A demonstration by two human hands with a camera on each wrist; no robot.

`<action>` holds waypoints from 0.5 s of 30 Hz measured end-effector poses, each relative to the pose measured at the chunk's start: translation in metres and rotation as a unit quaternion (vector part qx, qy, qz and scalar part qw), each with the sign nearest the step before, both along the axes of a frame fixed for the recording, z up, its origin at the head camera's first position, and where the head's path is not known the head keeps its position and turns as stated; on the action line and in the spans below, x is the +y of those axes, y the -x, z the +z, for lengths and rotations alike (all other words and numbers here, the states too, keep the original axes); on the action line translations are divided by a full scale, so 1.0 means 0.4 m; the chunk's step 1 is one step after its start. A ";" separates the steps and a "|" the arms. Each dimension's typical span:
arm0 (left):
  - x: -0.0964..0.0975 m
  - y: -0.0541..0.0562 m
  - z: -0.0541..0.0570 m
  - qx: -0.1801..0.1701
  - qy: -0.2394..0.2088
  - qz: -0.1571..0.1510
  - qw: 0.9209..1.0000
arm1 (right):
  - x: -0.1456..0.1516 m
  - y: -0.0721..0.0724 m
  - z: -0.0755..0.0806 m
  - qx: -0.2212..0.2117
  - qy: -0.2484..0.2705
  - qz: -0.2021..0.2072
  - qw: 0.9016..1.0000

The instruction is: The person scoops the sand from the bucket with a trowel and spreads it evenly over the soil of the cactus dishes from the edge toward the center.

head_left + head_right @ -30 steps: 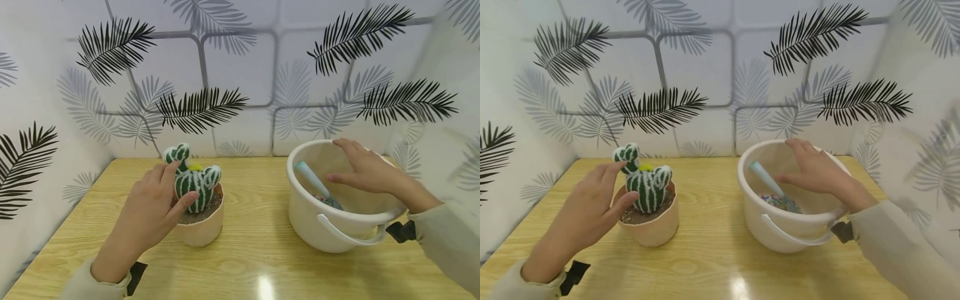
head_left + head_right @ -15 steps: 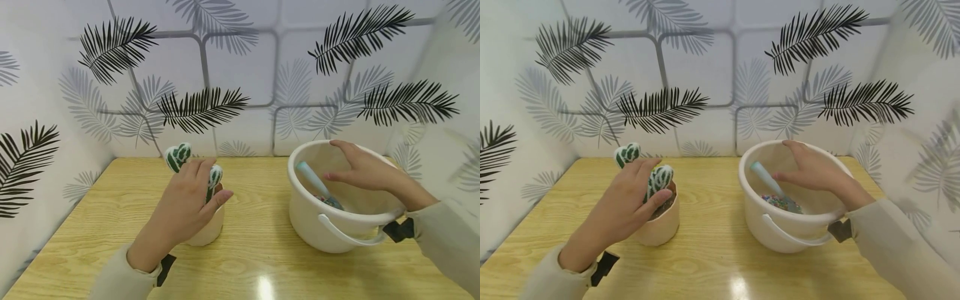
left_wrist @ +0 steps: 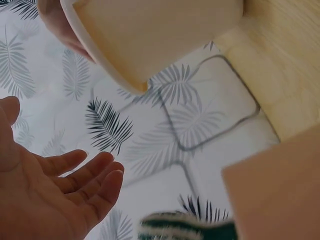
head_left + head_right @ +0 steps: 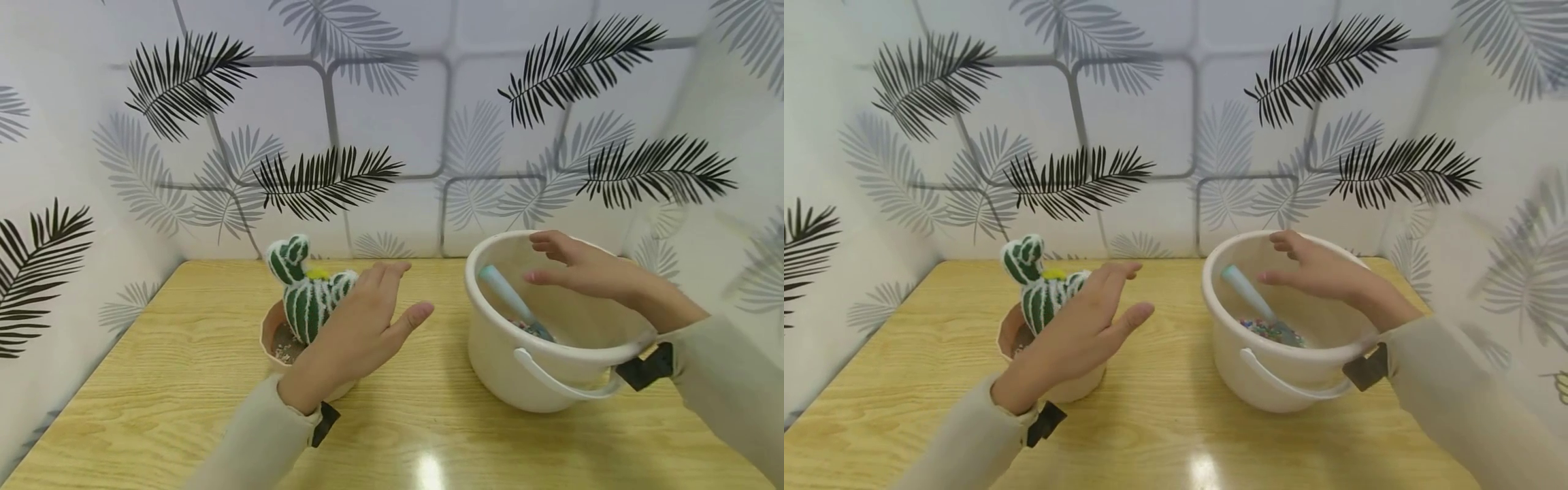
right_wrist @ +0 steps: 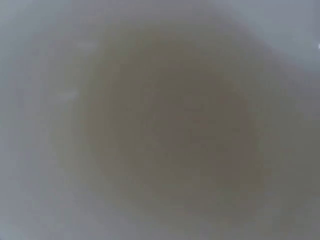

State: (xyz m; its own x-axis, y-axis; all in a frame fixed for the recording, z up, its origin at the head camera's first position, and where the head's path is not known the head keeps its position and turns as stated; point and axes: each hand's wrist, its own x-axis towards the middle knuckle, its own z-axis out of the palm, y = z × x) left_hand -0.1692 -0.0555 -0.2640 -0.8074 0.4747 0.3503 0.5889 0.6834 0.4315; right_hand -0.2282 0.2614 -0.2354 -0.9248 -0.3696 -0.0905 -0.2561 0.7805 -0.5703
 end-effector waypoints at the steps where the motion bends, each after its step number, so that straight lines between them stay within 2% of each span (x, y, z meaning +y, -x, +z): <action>1: 0.008 0.005 -0.003 -0.012 -0.006 -0.002 1.000 | 0.001 0.003 0.000 -0.013 0.013 0.000 1.000; 8: 0.058 0.035 -0.024 -0.087 -0.041 -0.028 0.995 | 0.007 0.017 0.006 -0.075 0.059 0.006 0.995; 15: 0.094 0.057 -0.047 -0.148 -0.087 -0.056 0.984 | 0.009 0.024 0.007 -0.146 0.088 0.010 0.985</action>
